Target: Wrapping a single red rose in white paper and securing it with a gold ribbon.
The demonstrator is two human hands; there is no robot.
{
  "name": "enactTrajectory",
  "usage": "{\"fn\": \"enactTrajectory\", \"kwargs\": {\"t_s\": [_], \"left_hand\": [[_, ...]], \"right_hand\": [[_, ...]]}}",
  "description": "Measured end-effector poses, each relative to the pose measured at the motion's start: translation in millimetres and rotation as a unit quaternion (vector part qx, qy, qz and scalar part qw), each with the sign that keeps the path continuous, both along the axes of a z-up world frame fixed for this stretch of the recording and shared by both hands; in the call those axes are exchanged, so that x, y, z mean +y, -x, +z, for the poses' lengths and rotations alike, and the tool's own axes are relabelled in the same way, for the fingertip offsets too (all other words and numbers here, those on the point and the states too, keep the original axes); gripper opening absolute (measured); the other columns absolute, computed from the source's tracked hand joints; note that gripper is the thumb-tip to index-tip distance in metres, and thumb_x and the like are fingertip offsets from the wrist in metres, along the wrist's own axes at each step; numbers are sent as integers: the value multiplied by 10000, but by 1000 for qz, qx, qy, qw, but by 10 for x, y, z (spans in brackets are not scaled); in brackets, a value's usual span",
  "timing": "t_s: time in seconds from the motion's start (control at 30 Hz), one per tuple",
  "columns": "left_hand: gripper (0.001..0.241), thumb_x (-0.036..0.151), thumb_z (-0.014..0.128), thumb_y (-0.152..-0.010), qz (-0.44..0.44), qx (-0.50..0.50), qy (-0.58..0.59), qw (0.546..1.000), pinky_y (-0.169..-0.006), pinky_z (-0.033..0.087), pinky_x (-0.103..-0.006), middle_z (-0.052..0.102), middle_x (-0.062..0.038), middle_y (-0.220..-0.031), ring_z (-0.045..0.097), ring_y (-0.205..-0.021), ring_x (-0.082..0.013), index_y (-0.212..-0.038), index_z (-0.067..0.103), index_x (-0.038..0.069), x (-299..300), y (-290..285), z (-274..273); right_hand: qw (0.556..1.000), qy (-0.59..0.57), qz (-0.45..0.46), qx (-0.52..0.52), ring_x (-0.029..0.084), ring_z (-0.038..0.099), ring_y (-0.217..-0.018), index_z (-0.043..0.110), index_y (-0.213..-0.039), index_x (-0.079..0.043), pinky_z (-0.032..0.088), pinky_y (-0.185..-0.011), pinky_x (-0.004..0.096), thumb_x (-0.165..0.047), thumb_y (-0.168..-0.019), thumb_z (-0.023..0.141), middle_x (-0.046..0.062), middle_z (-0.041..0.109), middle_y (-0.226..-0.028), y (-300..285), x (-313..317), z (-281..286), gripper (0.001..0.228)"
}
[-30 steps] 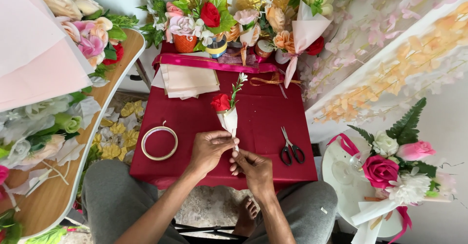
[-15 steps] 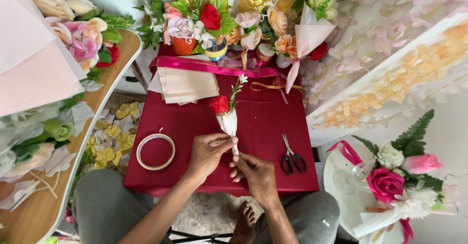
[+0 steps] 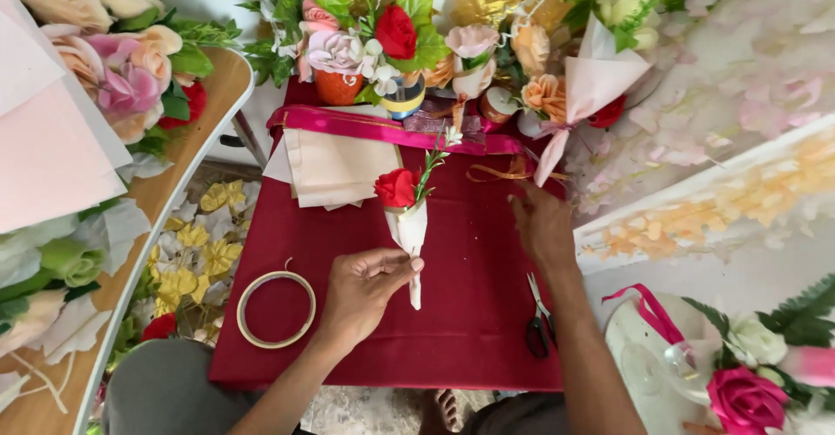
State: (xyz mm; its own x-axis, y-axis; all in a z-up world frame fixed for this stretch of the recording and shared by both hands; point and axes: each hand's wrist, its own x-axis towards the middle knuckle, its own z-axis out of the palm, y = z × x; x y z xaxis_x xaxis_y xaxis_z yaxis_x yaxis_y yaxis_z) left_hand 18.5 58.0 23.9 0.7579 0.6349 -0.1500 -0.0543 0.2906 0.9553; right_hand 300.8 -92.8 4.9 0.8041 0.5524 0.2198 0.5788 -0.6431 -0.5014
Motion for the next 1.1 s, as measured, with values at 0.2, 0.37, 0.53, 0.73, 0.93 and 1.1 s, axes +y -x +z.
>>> {"fn": "enactTrajectory", "kwargs": {"t_s": [0.2,0.37,0.53,0.73,0.93,1.1], "left_hand": [[228,173,842,-797,5,-23,8,1000,-732,665,-247,844,-99,-837,789,-752,-152,-965,836,20,91,104,-4],[220,123,840,-802,7,-63,44,997,-755,673,-261,835,-122,-850,787,-782,-168,-978,827,-8,98,100,-46],[241,106,839,-800,4,-79,74,994,-775,675,-269,830,-139,-873,780,-796,-175,-1000,818,-27,94,104,-62],[238,137,842,-800,8,-64,48,997,-744,658,-249,835,-124,-860,774,-779,-159,-982,828,-17,91,127,4],[267,202,836,-803,12,-67,12,998,-731,654,-251,837,-112,-842,785,-761,-154,-972,822,-5,73,148,3],[257,149,833,-815,3,-119,51,992,-717,658,-260,817,-134,-846,770,-742,-178,-990,809,-38,39,145,-40]], "right_hand": [[985,130,56,-97,559,657,-850,688,-1217,-82,483,-664,650,-203,-948,638,248,736,-921,-333,375,-74,299],[985,160,25,-53,490,682,-869,707,-1106,-63,522,-665,608,-196,-974,648,220,736,-918,-290,526,11,196],[984,172,13,-35,496,690,-874,687,-1073,-55,519,-651,615,-206,-1008,613,206,742,-942,-65,511,127,181],[993,4,69,-97,319,652,-574,667,-1003,-55,499,-530,480,-124,-975,683,99,710,-731,182,360,178,75],[987,-135,80,-38,99,717,-761,699,-1017,-30,580,-672,258,-53,-1021,628,20,793,-941,766,325,678,75],[974,-190,72,-101,72,580,-644,762,-1071,-27,467,-564,244,-77,-1013,699,27,711,-770,1015,239,823,99]]}}
